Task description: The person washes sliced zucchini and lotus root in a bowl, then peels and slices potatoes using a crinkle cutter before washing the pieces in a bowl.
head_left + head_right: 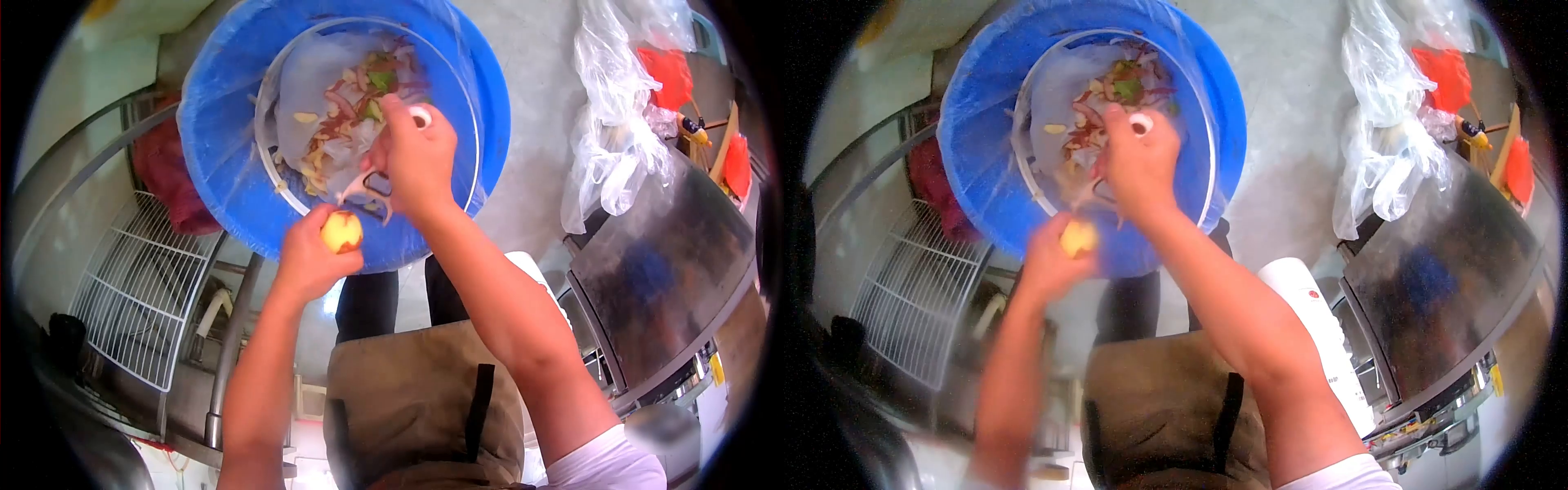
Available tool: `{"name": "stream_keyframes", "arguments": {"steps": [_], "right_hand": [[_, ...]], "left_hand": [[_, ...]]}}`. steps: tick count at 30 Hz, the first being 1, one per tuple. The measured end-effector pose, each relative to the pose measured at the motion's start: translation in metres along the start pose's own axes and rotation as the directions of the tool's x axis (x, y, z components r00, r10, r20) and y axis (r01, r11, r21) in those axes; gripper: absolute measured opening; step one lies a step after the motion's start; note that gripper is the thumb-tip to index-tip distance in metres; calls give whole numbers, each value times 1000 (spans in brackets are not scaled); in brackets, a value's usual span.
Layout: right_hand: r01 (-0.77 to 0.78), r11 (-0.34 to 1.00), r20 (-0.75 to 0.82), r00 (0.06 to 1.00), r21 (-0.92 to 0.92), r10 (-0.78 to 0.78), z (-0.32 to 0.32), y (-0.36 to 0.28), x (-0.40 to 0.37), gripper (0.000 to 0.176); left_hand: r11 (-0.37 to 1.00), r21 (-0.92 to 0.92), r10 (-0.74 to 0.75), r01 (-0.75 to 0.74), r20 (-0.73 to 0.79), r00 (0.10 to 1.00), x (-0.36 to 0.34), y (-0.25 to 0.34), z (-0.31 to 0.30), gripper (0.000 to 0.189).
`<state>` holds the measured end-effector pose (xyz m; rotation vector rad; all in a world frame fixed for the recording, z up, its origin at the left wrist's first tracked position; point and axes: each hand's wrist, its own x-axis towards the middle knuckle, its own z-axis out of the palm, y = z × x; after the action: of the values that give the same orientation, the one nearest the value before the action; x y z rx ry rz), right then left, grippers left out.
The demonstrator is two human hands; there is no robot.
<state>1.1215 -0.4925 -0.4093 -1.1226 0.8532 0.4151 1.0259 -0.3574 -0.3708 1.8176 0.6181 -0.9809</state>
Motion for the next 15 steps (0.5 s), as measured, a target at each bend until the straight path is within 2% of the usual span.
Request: {"name": "stream_keyframes", "arguments": {"steps": [1,2,4,6,7,8,9,10,12,14,15], "right_hand": [[-44,998,79,996,-55,48,0,4,-6,27],[1,996,91,996,-93,8,3,19,-9,29],[167,971,-52,983,-172,-178,-6,28,11,31],[119,990,-156,979,-77,-130,-13,17,27,31],[31,999,-109,994,36,-27,-11,10,20,30],[-25,999,-73,997,34,27,0,9,13,30],[-91,996,-55,994,22,92,8,11,0,30],[-153,988,-53,987,9,153,9,13,-10,31],[-59,998,-117,991,38,63,0,20,8,27],[56,996,-169,985,72,-43,-8,19,19,26],[-21,998,-116,993,62,28,-3,13,9,25]], "left_hand": [[996,-88,-19,17,-22,1000,1,-5,5,39],[999,-27,-22,21,-32,999,-3,-7,6,39],[996,90,5,0,-56,998,-3,-2,8,40],[984,173,75,-49,-147,986,-10,-2,8,43],[968,246,108,-52,-217,970,-10,-6,11,44],[948,316,132,-38,-283,950,-11,-11,15,45],[948,318,68,31,-296,953,-10,-13,18,46],[946,324,99,8,-312,945,-18,-13,21,45],[940,332,207,-77,-377,903,-14,-8,25,43],[890,454,254,-31,-439,862,-12,-5,26,43],[876,483,252,11,-476,842,-5,-9,30,44]]}}
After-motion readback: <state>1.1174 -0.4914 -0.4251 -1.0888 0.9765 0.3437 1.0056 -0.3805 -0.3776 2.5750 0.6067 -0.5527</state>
